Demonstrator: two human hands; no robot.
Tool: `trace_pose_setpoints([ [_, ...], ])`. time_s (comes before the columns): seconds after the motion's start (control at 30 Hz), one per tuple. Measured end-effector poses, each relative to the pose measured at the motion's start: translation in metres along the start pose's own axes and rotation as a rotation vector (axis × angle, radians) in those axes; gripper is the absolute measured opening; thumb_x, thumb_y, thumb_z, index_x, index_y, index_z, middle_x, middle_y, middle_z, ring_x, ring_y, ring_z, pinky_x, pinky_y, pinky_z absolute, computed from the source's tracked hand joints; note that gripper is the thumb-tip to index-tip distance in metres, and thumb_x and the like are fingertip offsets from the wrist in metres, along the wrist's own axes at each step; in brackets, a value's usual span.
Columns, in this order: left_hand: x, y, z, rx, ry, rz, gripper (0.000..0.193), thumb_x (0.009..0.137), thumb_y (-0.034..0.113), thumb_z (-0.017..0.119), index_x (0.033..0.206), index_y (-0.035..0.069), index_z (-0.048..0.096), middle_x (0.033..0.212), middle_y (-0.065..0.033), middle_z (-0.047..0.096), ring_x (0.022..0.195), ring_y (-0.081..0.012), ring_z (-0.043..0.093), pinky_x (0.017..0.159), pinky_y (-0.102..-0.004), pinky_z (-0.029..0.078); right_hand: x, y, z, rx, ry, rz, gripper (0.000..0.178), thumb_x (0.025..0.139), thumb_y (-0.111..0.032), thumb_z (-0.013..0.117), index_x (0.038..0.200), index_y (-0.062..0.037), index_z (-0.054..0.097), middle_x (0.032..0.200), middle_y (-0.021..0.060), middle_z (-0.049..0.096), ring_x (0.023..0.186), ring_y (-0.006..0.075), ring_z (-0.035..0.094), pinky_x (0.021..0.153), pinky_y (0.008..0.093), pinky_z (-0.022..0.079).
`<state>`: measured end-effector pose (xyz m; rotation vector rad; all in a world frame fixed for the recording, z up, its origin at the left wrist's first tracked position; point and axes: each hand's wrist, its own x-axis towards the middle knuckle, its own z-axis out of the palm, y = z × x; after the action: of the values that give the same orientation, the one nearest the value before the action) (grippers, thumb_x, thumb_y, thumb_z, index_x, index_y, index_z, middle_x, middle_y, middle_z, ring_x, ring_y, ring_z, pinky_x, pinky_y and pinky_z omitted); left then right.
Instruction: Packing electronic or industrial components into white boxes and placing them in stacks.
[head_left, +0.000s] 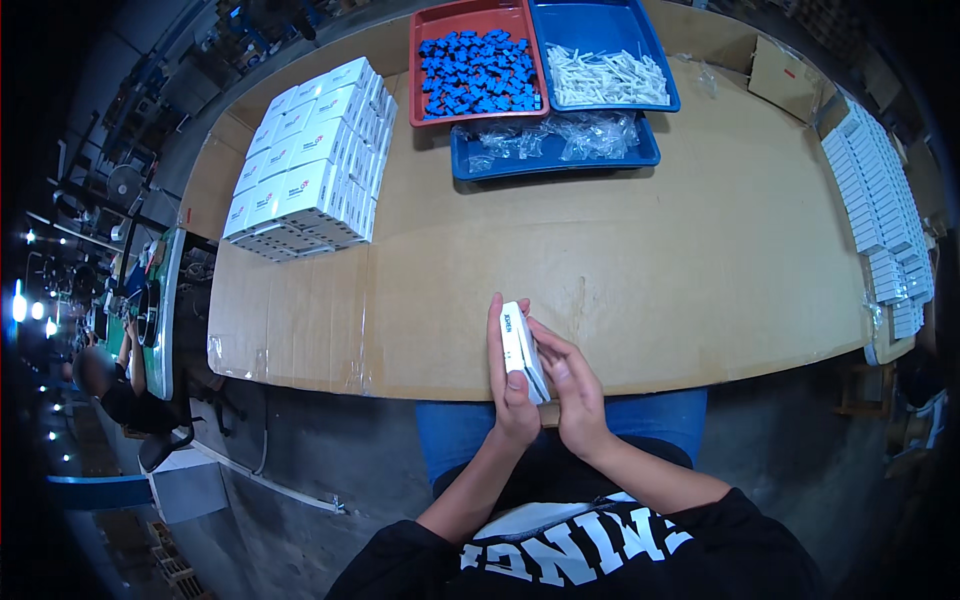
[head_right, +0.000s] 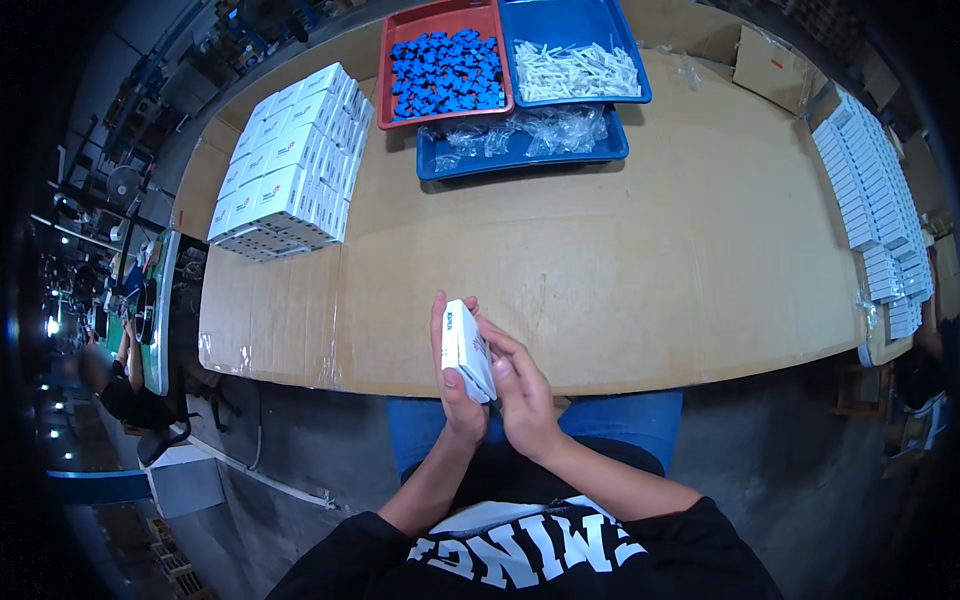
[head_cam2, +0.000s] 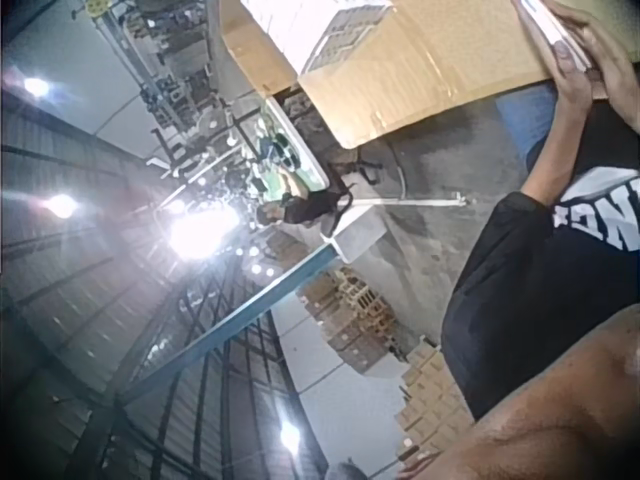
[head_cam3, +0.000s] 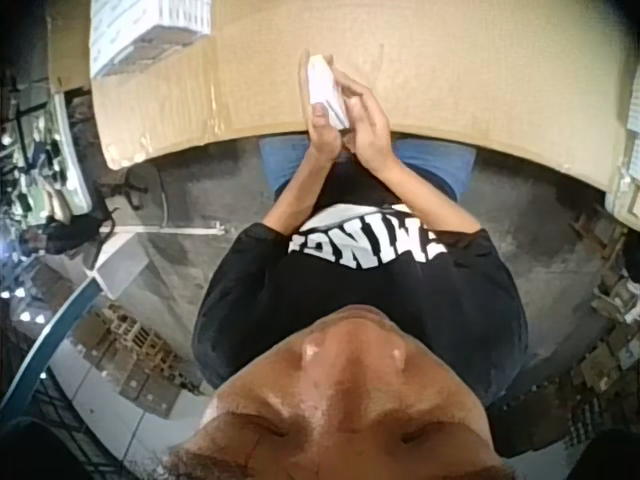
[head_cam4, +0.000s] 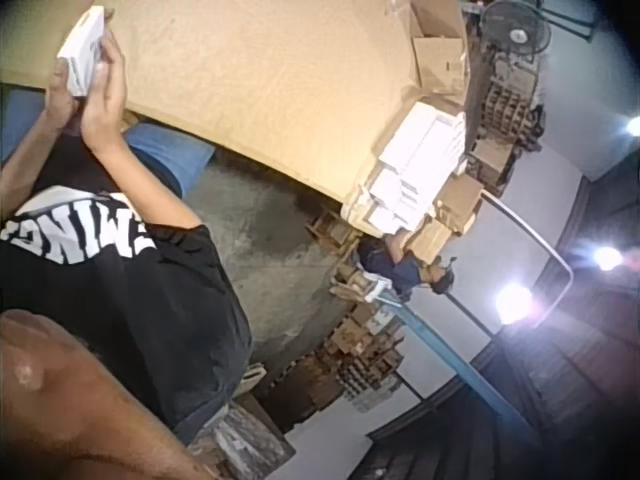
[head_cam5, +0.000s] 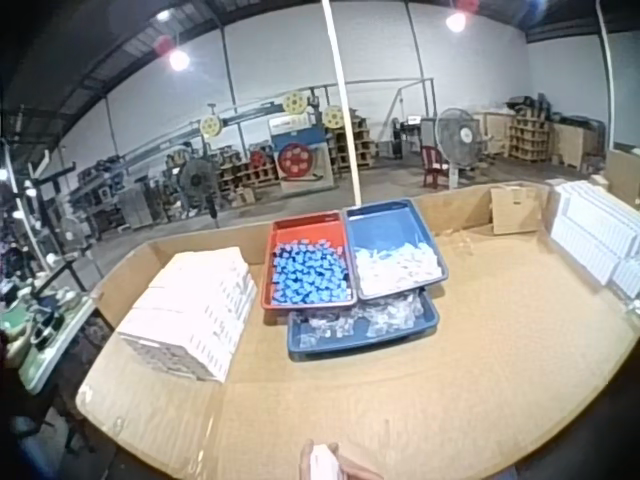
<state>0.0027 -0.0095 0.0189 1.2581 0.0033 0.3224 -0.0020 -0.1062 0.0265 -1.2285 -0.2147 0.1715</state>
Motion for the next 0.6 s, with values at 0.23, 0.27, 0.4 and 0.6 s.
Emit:
trace_pose_setpoints([
  [0.23,0.005,-0.009,-0.01,0.453,-0.151,0.208,0.105,0.094,0.065,0.048,0.162,-0.008,0.015,0.161,-0.03,0.029,0.146,-0.0382,0.035,0.122,-0.0487,0.025,0.014,-0.026,-0.02,0.162,0.009,0.458,0.048,0.11,-0.031,0.057,0.146,0.0005,0.051,0.134,0.0146,0.065,0.122,0.0179,0.062,0.103,0.0327,0.05],
  [0.27,0.004,-0.01,-0.009,0.445,-0.126,0.23,0.102,0.094,0.061,0.051,0.16,-0.009,0.019,0.156,-0.0309,0.035,0.143,-0.0398,0.038,0.12,-0.0501,0.029,0.017,-0.031,-0.019,0.135,-0.001,0.462,0.049,0.107,-0.025,0.062,0.147,0.0011,0.05,0.137,0.0165,0.063,0.123,0.0175,0.063,0.104,0.0317,0.05],
  [0.4,0.001,-0.012,-0.009,0.451,-0.109,0.195,0.101,0.094,0.061,0.052,0.162,-0.006,0.019,0.151,-0.0255,0.039,0.141,-0.0332,0.044,0.118,-0.0468,0.034,0.013,-0.023,-0.014,0.179,-0.011,0.353,0.052,0.106,-0.017,0.064,0.15,0.0026,0.046,0.142,0.0184,0.06,0.127,0.0185,0.061,0.108,0.0334,0.049],
  [0.6,0.0,-0.019,-0.01,0.527,0.008,0.311,0.099,0.097,0.076,0.042,0.147,-0.01,0.041,0.138,-0.0214,0.047,0.129,-0.03,0.053,0.11,-0.0437,0.043,0.001,-0.019,0.001,0.164,0.006,0.231,0.061,0.106,-0.011,0.061,0.159,0.0057,0.035,0.151,0.0202,0.053,0.136,0.0211,0.055,0.111,0.0323,0.047],
])
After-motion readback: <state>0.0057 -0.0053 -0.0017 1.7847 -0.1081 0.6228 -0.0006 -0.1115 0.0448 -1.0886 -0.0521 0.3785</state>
